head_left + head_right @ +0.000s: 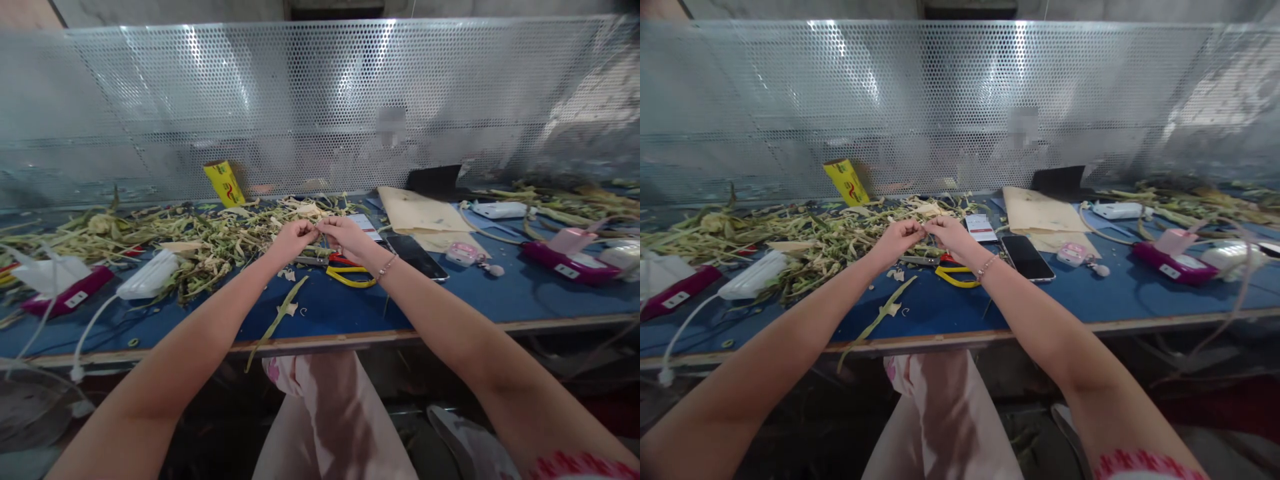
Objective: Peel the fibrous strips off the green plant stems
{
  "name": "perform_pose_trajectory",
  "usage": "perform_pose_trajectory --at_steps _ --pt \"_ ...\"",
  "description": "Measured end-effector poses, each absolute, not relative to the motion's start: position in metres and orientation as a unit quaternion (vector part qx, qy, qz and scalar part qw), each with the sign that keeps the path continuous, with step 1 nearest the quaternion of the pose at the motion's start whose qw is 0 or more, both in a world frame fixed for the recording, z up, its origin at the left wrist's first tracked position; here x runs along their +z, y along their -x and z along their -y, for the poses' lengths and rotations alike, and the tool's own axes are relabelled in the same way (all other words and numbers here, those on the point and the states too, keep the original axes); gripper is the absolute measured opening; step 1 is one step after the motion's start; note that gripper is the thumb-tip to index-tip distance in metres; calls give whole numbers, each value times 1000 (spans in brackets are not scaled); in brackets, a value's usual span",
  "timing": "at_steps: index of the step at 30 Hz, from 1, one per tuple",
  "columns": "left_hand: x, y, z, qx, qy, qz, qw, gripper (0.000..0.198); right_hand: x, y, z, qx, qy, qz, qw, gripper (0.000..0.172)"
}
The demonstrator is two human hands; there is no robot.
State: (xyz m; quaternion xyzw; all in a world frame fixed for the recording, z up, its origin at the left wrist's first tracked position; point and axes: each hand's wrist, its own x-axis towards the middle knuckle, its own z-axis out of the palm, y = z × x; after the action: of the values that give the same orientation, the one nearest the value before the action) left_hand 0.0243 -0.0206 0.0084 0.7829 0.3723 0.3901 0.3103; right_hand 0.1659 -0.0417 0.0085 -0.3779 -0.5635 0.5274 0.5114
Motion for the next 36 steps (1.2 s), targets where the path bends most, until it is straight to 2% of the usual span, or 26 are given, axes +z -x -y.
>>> perform_pose_trajectory --at_steps 11,26,28,32,34,36 --pt "7 -28 22 431 -719 -355 413 20 10 -164 43 544 372 530 533 20" --pt "5 -27 20 424 -695 -360 456 15 6 -166 37 504 388 576 514 16" --pt "4 -27 20 430 -683 -353 473 14 7 -169 35 432 417 609 518 14" --pt "7 -28 23 456 -655 -354 487 11 11 -180 35 98 440 689 568 7" --pt "8 -28 24 470 -637 -356 497 9 13 -184 36 32 435 726 531 7" --pt "7 -28 24 479 -617 -355 513 6 13 -185 36 25 442 759 478 11"
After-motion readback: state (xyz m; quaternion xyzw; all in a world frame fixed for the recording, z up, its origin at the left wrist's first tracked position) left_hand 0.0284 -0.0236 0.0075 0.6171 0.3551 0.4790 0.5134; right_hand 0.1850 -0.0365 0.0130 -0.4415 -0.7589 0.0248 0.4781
